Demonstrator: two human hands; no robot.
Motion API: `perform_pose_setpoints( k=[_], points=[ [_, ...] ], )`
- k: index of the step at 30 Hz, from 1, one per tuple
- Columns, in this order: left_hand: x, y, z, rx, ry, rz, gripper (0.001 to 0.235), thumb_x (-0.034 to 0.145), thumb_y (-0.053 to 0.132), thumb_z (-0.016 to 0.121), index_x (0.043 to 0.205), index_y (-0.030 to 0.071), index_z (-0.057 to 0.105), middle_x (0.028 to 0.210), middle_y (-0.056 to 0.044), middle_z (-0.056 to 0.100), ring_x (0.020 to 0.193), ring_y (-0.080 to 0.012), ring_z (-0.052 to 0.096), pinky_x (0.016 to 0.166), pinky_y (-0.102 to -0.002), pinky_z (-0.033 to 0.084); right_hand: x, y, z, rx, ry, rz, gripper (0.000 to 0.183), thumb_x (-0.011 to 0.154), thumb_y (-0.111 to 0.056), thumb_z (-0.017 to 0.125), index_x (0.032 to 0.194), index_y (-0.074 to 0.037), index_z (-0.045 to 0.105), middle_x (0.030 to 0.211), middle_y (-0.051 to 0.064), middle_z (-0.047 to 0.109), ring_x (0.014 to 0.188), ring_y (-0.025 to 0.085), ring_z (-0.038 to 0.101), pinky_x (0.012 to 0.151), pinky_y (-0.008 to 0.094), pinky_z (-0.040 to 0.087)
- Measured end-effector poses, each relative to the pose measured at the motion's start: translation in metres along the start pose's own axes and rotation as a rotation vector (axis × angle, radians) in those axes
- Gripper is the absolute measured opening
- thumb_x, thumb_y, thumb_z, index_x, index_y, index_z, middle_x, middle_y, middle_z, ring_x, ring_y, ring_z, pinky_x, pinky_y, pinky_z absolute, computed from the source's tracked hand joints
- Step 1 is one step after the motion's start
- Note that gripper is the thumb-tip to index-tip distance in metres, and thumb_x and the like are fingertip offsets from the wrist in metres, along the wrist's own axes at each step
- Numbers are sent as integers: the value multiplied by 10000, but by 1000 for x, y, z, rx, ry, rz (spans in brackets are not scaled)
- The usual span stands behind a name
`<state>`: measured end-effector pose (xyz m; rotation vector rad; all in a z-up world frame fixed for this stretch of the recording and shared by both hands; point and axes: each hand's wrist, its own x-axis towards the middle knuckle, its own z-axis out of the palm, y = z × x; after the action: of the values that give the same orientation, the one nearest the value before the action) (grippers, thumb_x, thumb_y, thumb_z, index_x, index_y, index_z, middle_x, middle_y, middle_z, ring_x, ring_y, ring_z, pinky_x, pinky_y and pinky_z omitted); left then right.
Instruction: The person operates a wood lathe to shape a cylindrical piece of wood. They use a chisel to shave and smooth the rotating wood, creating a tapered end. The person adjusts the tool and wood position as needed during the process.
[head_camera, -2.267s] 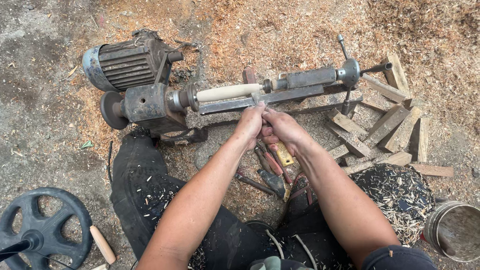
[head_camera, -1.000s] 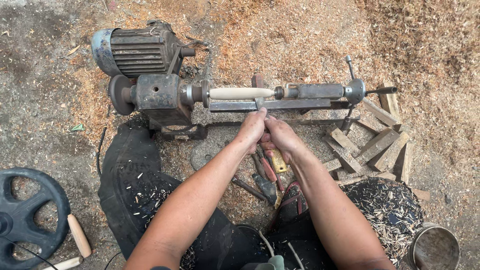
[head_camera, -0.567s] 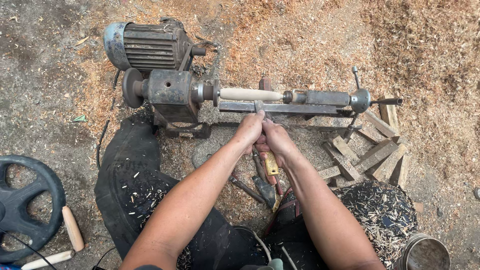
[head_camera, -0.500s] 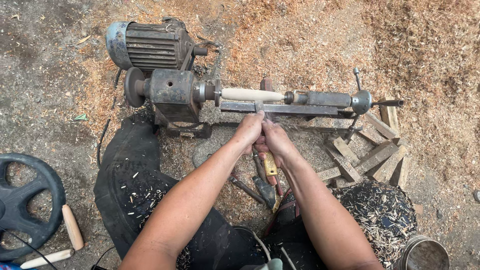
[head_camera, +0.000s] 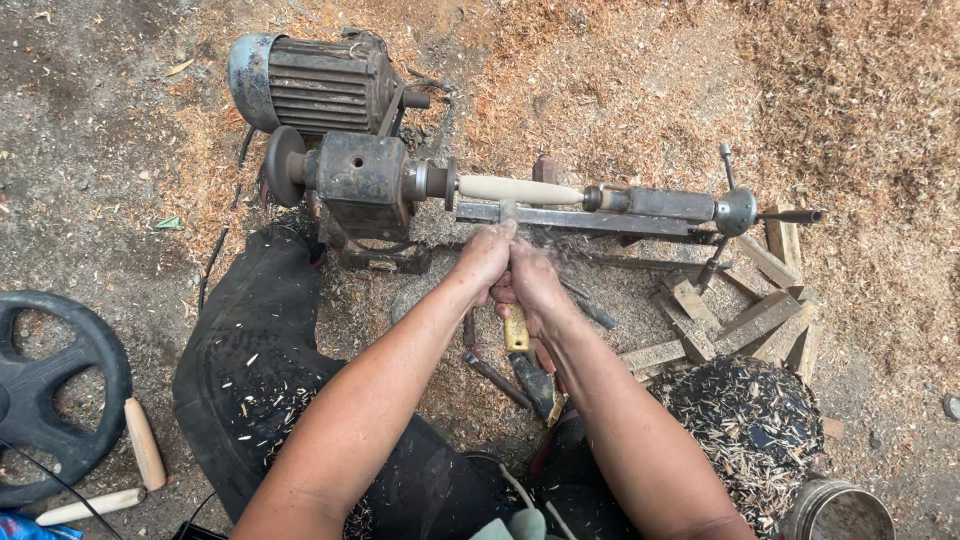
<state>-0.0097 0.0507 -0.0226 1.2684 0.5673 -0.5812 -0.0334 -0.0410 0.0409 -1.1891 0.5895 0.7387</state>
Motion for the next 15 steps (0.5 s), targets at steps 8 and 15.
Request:
perform_pose_setpoints(
  k=[8, 15],
  points=[
    [-7, 9, -11, 10, 19, -81, 463, 1068, 414, 409, 1023, 3, 617, 659, -76, 532, 419, -154, 464, 307, -333, 409, -3, 0, 20, -67, 0, -37, 318, 1093, -338, 287, 1110, -95, 492, 637, 11, 448, 408, 72, 348, 305, 237, 342],
    [-14, 15, -25, 33, 18, -78, 422, 1048, 412, 396, 1060, 41, 595, 660, -50, 549, 427, -141, 475, 327, -322, 416, 1, 6, 31, -86, 2, -57, 377, 1107, -329, 238, 1089, -49, 490, 671, 20, 514, 428, 61, 379, 316, 233, 357]
  ],
)
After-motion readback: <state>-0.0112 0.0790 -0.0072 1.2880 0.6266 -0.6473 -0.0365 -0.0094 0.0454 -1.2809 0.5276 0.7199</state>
